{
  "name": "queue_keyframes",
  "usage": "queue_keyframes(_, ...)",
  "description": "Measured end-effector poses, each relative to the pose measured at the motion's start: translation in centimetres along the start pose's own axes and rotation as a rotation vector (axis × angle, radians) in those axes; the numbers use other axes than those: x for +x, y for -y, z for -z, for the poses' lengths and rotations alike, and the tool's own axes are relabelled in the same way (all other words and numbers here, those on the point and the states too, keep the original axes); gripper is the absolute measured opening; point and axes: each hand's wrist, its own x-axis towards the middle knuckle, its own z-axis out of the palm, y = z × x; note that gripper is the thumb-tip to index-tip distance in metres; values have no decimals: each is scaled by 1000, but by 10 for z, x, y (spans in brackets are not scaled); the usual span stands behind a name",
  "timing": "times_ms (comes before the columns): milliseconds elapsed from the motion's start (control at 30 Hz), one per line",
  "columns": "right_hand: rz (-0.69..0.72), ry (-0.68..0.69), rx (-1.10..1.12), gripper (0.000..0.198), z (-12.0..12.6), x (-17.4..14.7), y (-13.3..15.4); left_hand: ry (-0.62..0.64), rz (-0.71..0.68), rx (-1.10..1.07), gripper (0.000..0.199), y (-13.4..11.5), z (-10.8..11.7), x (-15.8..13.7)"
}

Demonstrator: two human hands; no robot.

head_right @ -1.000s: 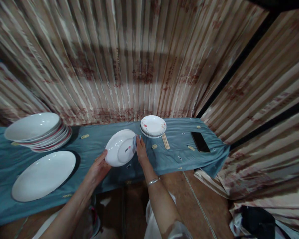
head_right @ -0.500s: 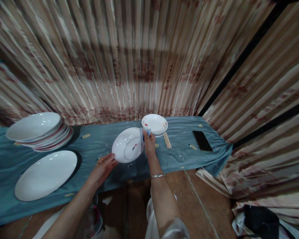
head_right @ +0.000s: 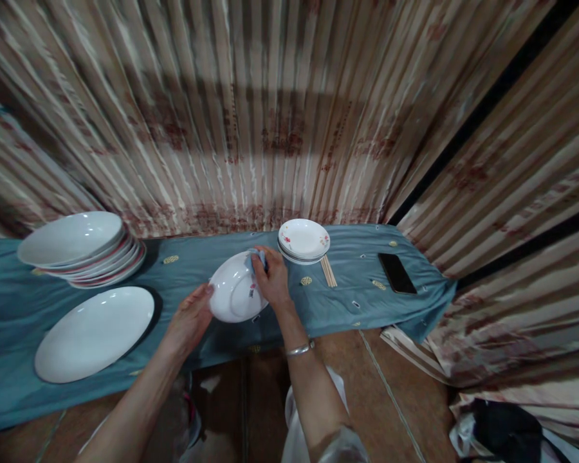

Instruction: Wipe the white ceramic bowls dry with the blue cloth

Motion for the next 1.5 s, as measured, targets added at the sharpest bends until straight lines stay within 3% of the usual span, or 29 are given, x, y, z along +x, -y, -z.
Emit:
queue_keyframes(233, 279, 202, -314, 40, -30, -29, 43, 1, -33, -106, 18, 3, 3, 0)
queue_keyframes(333, 341, 336, -353, 41, -44, -43, 59, -30, -49, -111, 15, 4, 8, 1)
queue_keyframes(433, 357, 363, -367, 40, -49, -45, 61, -42, -57, -117, 13, 7, 12, 5)
queue_keyframes(567, 267, 274, -374, 39, -40, -29, 47, -52, -95, -108, 10, 10, 12, 10)
queue_keyframes(767, 84, 72, -191, 40, -26, -11, 8, -57, -37, -109, 31, 7, 12, 5)
queue_keyframes(967, -184, -6, 36, 46, -29, -19, -35, -128, -15, -114, 36, 10, 22, 10)
queue_keyframes(1067, -253, -10, 71, 49, -34, -27, -45, -153, -8, -132, 34, 14, 28, 15)
queue_keyframes(1200, -281, -39, 59, 49, -42, -41, -51, -201, 31, -159, 27, 17, 35, 20)
queue_keyframes(1333, -218, -4, -12, 51, -50, -57, -52, -237, 95, -176, 19, 15, 36, 23)
queue_keyframes(1500, -151, 62, -168, 61, -56, -81, -46, -279, 174, -189, 26, 12, 35, 23)
